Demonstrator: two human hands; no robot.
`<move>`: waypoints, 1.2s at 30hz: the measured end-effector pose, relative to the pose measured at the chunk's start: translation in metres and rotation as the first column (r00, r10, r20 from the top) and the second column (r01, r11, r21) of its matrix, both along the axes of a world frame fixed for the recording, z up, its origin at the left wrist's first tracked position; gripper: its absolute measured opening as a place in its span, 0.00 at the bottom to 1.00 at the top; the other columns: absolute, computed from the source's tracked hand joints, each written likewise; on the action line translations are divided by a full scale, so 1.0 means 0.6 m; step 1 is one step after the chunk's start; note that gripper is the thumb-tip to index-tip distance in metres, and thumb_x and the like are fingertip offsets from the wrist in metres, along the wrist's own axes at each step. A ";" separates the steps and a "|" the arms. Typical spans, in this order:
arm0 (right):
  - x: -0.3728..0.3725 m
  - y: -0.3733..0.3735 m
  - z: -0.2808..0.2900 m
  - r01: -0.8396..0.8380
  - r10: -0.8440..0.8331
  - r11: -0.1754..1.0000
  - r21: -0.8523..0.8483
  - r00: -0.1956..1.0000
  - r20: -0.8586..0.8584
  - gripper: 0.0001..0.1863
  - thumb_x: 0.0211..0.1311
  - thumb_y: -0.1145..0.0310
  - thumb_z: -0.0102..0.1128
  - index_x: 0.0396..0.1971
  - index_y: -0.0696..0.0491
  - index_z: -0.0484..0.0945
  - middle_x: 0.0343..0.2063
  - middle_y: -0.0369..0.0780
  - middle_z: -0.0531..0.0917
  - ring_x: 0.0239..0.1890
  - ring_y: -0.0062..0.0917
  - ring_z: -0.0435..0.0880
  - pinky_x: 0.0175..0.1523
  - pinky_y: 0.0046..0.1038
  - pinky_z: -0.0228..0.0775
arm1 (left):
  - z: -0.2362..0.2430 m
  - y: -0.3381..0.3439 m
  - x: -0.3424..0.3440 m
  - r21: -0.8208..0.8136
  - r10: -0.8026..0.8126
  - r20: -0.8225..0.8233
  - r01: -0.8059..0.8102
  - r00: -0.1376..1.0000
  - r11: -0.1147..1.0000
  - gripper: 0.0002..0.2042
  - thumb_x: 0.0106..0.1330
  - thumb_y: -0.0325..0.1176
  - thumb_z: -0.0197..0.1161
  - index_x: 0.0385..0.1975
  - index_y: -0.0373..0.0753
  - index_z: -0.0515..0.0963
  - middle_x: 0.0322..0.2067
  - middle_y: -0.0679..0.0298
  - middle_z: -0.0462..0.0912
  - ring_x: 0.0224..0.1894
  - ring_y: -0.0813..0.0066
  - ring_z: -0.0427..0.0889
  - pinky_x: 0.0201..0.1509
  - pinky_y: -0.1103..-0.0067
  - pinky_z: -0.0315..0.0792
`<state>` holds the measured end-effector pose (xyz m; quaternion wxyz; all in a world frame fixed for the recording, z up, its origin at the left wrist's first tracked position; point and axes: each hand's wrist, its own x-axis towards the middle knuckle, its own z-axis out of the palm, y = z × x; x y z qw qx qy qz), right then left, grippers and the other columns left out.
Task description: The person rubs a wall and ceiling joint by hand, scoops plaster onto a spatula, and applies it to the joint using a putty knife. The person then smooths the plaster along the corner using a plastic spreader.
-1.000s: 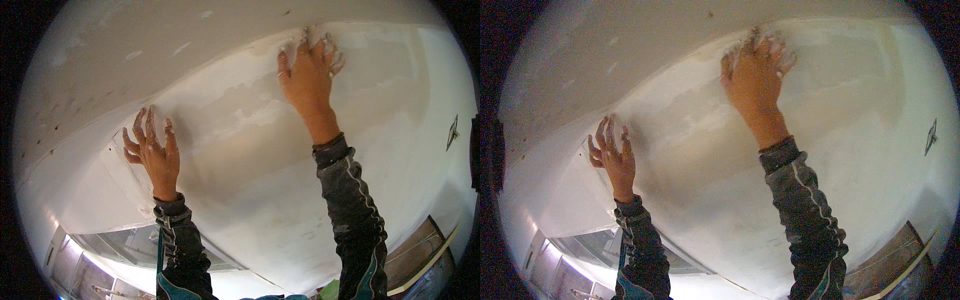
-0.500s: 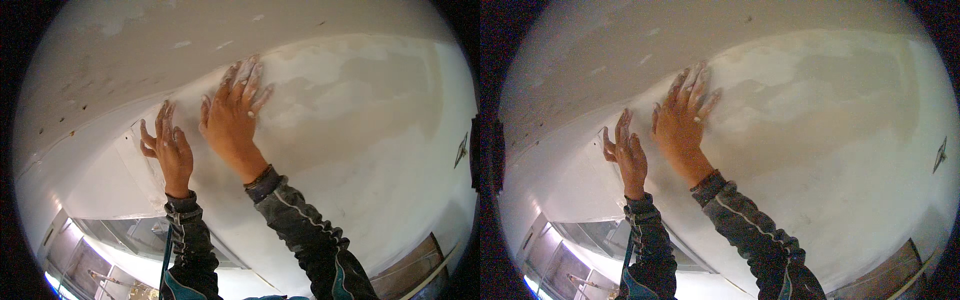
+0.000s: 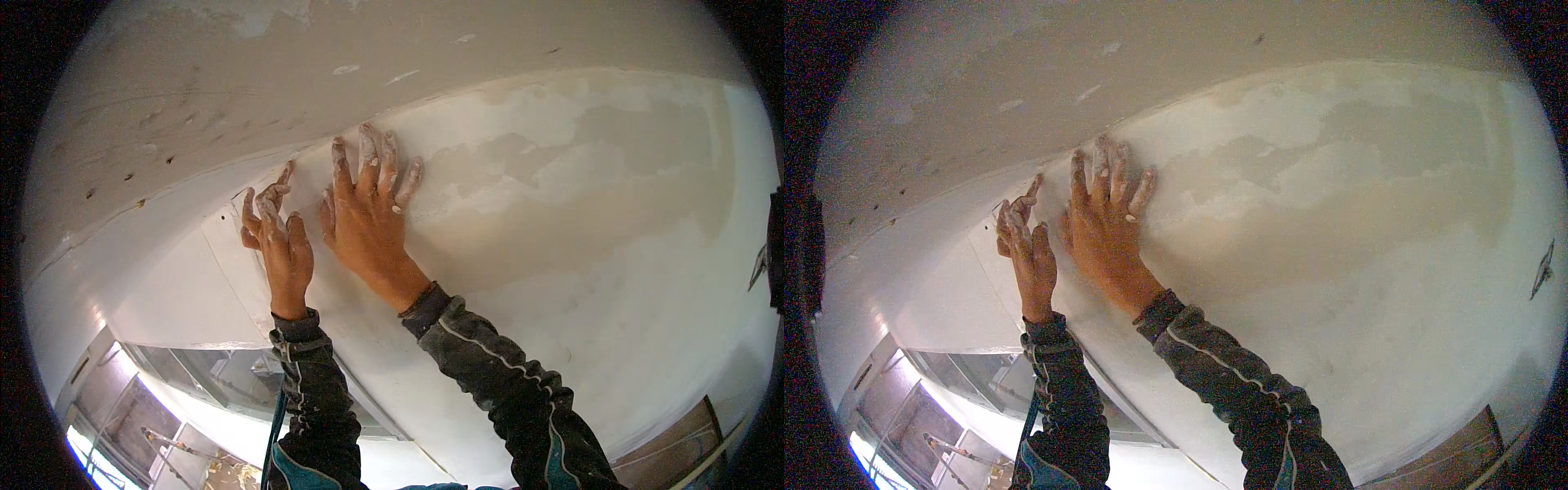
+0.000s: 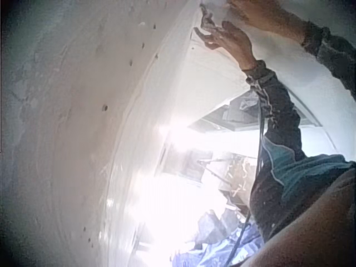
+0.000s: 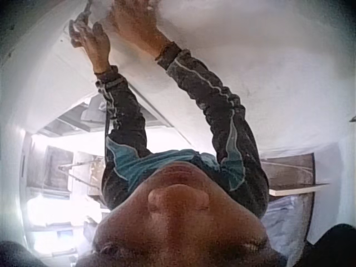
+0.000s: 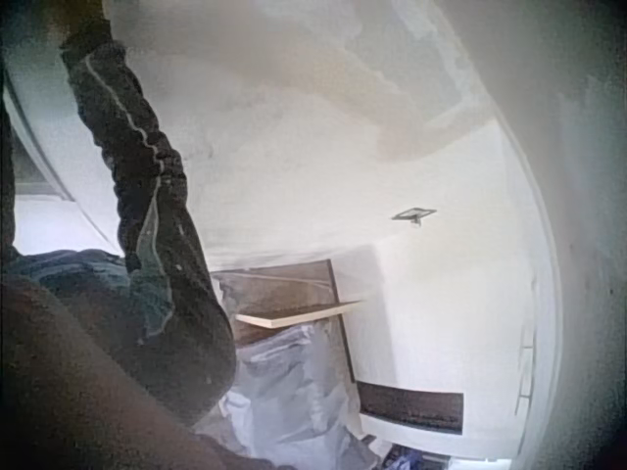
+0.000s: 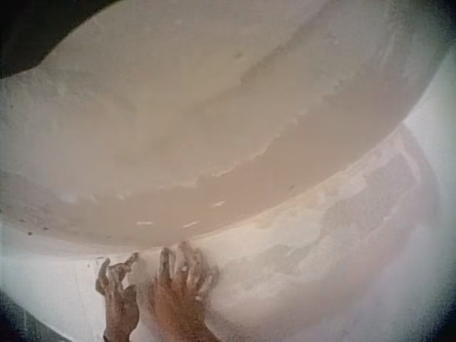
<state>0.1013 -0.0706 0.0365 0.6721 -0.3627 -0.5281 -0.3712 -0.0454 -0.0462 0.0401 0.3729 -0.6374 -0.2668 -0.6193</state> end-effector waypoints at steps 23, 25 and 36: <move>0.050 0.009 0.011 0.109 -0.120 0.990 0.087 0.984 0.129 0.29 0.60 0.59 0.57 0.62 0.47 0.69 0.62 0.56 0.66 0.65 0.53 0.64 0.67 0.70 0.41 | 0.035 -0.042 0.063 -0.261 -0.450 0.255 0.509 0.856 0.821 0.16 0.65 0.37 0.65 0.45 0.30 0.80 0.34 0.56 0.86 0.36 0.76 0.82 0.42 0.79 0.74; 0.051 0.012 0.012 0.118 -0.128 0.989 0.084 0.985 0.114 0.29 0.60 0.60 0.58 0.63 0.46 0.69 0.61 0.56 0.68 0.65 0.53 0.64 0.66 0.71 0.41 | 0.042 -0.039 0.068 -0.311 -0.449 0.227 0.501 0.864 0.808 0.16 0.65 0.36 0.65 0.45 0.30 0.80 0.35 0.56 0.86 0.37 0.76 0.82 0.43 0.79 0.74; 0.045 0.013 0.019 0.059 -0.065 0.997 0.048 0.986 0.151 0.22 0.58 0.62 0.60 0.55 0.42 0.78 0.60 0.55 0.69 0.65 0.56 0.63 0.66 0.71 0.38 | 0.077 -0.058 0.046 -0.413 -0.292 0.094 0.304 0.952 0.858 0.15 0.60 0.37 0.67 0.42 0.33 0.80 0.37 0.52 0.87 0.36 0.61 0.88 0.39 0.73 0.78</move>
